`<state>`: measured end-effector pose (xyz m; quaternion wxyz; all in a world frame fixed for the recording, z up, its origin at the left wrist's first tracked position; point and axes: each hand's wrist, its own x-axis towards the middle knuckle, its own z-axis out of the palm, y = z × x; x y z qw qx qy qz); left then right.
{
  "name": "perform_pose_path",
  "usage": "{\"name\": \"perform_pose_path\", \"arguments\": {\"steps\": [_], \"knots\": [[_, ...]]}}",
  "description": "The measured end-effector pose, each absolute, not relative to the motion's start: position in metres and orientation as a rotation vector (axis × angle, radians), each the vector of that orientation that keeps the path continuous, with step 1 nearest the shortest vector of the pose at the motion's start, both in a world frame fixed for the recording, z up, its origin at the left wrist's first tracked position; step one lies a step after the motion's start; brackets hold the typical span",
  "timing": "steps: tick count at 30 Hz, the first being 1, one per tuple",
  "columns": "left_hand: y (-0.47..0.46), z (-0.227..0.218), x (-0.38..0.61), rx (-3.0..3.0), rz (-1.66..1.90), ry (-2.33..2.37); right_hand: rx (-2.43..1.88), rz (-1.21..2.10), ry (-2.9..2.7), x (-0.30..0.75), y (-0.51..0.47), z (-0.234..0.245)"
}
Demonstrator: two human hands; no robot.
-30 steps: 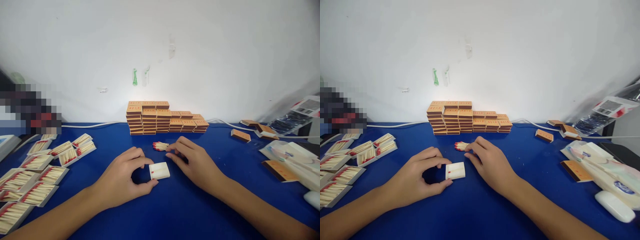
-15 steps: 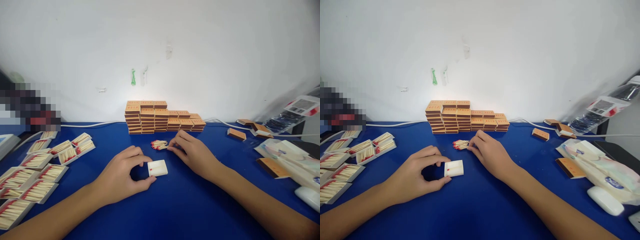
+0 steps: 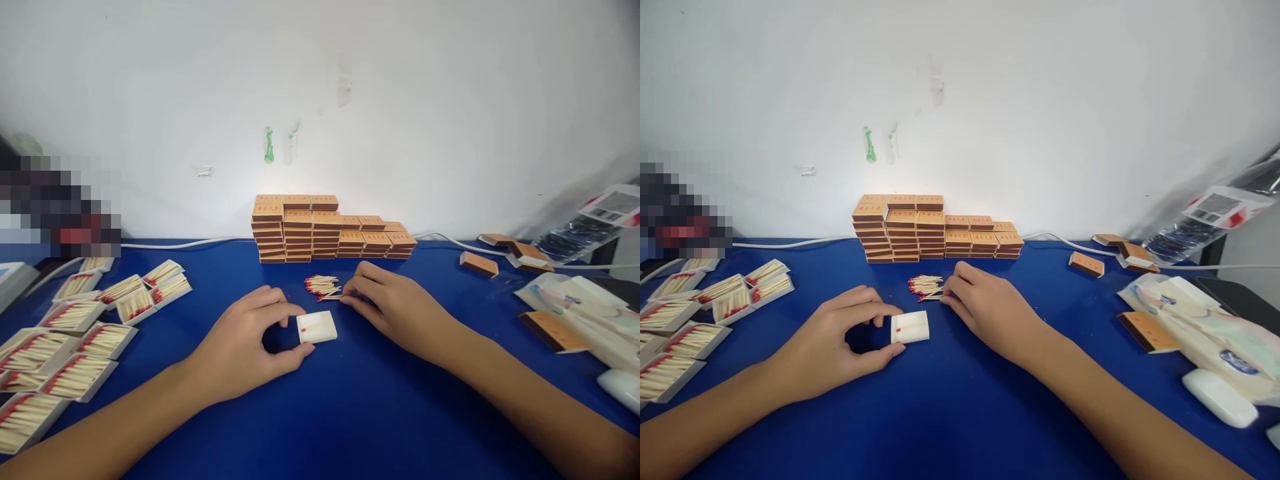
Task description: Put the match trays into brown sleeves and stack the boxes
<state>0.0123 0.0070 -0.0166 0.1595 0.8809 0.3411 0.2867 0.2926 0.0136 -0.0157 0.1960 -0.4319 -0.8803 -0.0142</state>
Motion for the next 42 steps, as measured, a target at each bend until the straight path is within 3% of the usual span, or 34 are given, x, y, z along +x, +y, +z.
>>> {"name": "perform_pose_path", "arguments": {"steps": [6, 29, 42], "knots": [[0.006, -0.017, 0.012, 2.518, 0.773, 0.948, -1.266, 0.13, -2.431, 0.287, 0.012, -0.017], [0.006, -0.018, 0.013, 2.588, 1.001, 0.933, -1.047, -0.36, -2.459, 0.272, -0.009, -0.012], [0.004, -0.018, 0.014, 2.637, 1.037, 0.878, -1.007, -0.467, -2.492, 0.264, -0.017, -0.011]]}}
